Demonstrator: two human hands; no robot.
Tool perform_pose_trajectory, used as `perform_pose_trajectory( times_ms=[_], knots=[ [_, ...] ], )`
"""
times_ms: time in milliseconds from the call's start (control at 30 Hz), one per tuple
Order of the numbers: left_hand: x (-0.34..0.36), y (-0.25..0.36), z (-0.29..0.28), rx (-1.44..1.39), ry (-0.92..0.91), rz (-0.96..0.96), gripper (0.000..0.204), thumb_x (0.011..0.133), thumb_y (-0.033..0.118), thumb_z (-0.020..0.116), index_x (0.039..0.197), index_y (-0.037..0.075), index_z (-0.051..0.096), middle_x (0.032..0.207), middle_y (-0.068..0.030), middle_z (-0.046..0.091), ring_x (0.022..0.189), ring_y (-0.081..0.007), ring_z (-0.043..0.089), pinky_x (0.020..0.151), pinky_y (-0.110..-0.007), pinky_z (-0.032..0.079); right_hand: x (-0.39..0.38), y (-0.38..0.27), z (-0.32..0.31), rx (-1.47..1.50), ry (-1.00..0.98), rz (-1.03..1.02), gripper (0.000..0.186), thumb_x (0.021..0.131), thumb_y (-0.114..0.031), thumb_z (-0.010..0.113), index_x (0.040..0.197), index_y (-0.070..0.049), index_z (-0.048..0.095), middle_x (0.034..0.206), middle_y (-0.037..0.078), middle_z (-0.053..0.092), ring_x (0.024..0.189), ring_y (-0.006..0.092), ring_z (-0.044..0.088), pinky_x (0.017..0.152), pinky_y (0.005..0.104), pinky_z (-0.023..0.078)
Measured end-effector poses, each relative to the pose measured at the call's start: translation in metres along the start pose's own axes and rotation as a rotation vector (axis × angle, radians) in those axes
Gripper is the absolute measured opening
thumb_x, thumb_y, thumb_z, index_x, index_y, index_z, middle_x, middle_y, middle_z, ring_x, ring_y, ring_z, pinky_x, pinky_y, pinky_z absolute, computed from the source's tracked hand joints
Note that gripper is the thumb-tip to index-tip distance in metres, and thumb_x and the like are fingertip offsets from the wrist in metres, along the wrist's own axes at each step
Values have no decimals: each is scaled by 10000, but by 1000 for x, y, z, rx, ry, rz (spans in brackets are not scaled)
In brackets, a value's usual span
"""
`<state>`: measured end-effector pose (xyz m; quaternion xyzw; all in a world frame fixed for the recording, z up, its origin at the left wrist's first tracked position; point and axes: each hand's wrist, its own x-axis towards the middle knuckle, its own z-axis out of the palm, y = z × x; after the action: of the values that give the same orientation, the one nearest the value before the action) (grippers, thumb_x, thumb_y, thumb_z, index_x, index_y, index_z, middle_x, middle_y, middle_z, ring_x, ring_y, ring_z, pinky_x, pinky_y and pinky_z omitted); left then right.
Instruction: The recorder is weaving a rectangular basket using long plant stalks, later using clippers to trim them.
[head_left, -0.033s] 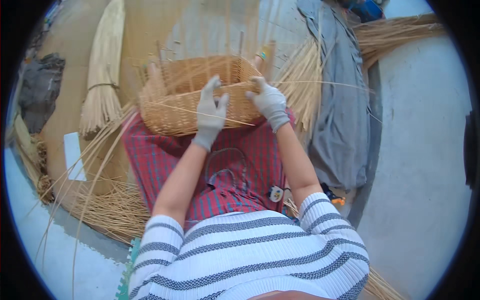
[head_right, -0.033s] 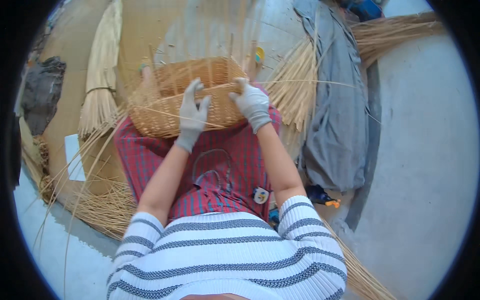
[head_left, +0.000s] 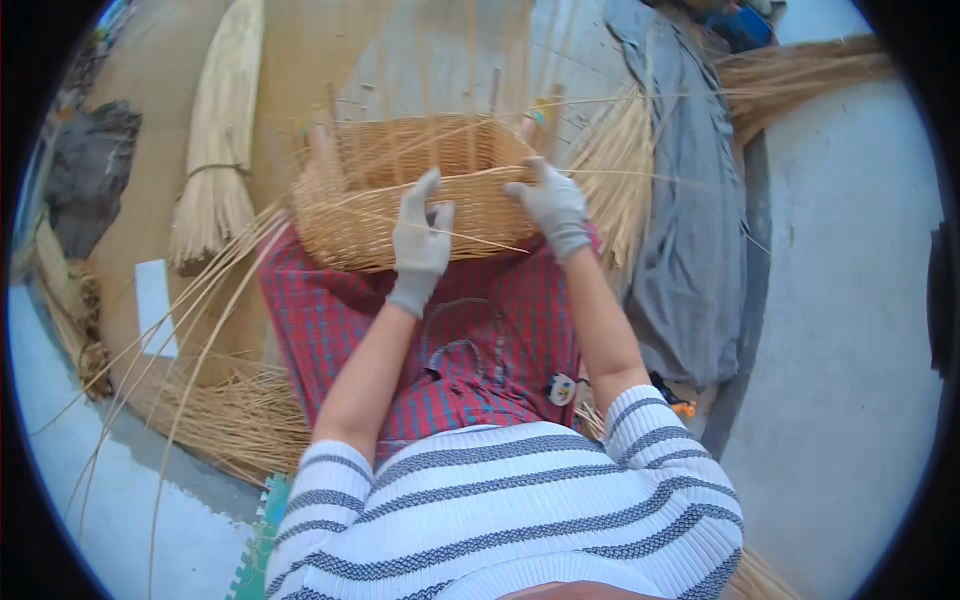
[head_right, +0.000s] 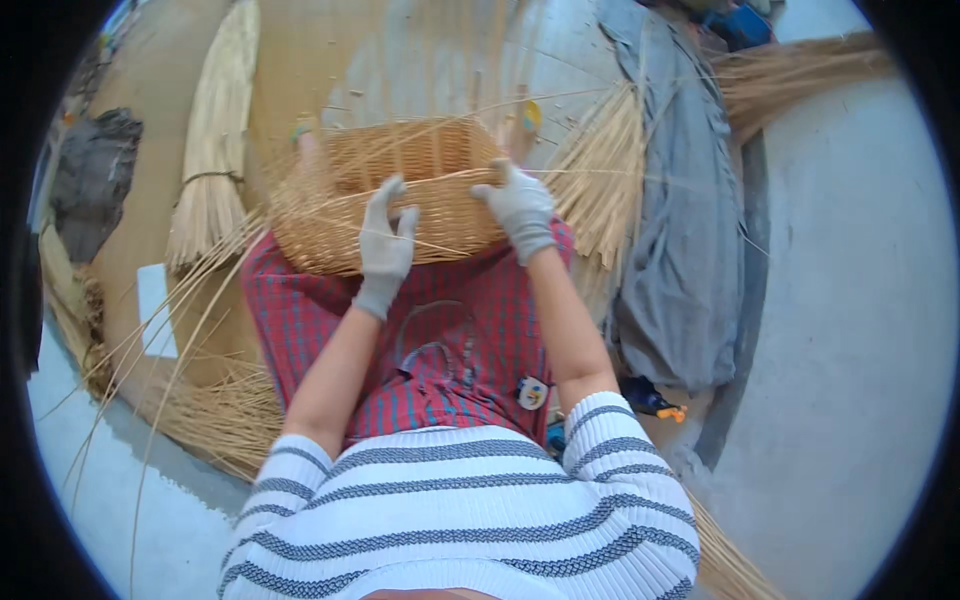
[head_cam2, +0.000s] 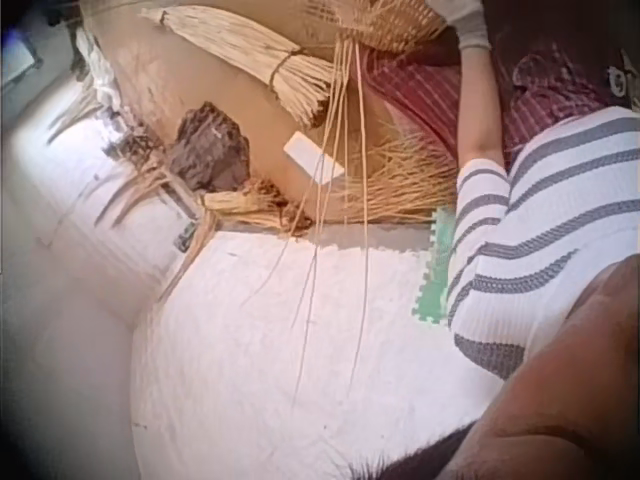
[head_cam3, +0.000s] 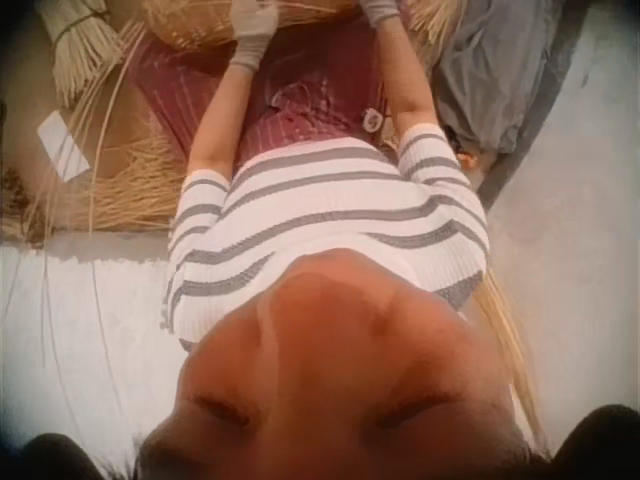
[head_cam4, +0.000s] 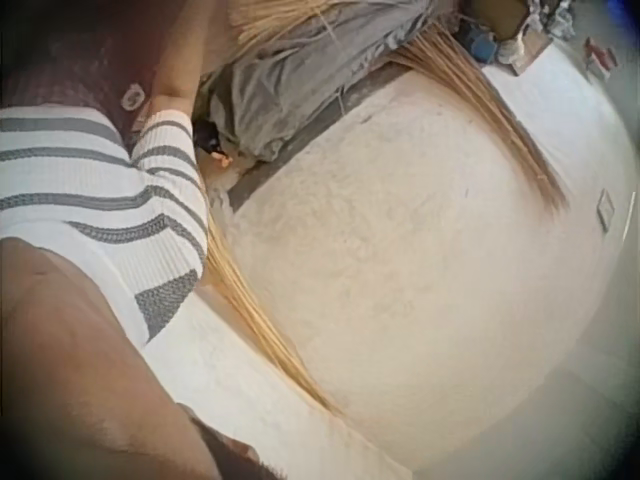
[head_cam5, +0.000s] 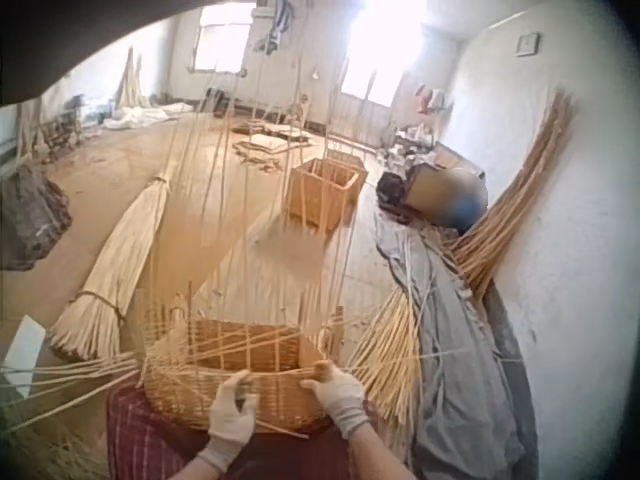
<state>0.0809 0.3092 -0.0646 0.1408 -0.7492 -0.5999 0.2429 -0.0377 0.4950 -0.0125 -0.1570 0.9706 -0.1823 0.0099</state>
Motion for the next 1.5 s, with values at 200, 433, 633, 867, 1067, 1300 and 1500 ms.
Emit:
perform_pose_trajectory(
  times_ms=[200,433,633,867,1067,1300,1500],
  knots=[
    [-24,-61,-128,45,843,9,590,862,-64,720,1387,-19,455,1320,-206,591,1298,-293,558,1134,-369,405,-38,-63,29,409,280,227,479,881,-244,762,1305,-86,604,1117,176,725,1042,301,700,885,396,540],
    [-4,-72,-144,-91,474,-102,583,844,-31,749,1364,9,490,1302,-146,606,1194,-229,598,1050,-360,475,-104,-245,73,612,-52,-618,415,872,-131,725,1280,-171,661,1065,131,696,905,308,694,793,380,573],
    [17,-82,-169,-852,294,-270,653,858,48,761,1428,23,445,1370,-149,574,1250,-245,573,1079,-354,459,-74,-330,56,393,26,-642,200,889,-248,698,987,-92,622,957,121,672,829,361,683,703,463,546],
    [77,-76,-214,88,-73,397,902,758,213,875,1500,38,394,1444,-132,527,1312,-247,502,1123,-372,419,-92,-276,47,707,-145,-545,135,997,-125,563,1077,-68,655,1139,122,701,753,187,723,658,335,571],
    [90,-65,-228,-57,-375,135,744,691,173,904,1319,69,520,1244,-88,584,1166,-213,549,1034,-359,453,-72,-195,75,1447,-324,188,277,1057,-231,549,1209,-22,650,1159,110,701,787,167,708,631,258,558],
    [90,-49,-233,-114,-440,-66,556,770,139,826,1228,72,517,1084,-53,586,1067,-181,548,968,-336,457,-30,-161,111,1604,-230,483,240,999,-182,659,1168,-13,639,967,70,706,707,141,680,565,239,527],
    [85,-52,-225,-221,-391,-164,472,840,153,783,1222,92,514,1076,-31,578,1058,-164,541,957,-329,452,23,-189,81,1207,233,90,191,921,-77,702,1089,-44,617,880,46,653,722,140,614,659,274,511]
  ],
)
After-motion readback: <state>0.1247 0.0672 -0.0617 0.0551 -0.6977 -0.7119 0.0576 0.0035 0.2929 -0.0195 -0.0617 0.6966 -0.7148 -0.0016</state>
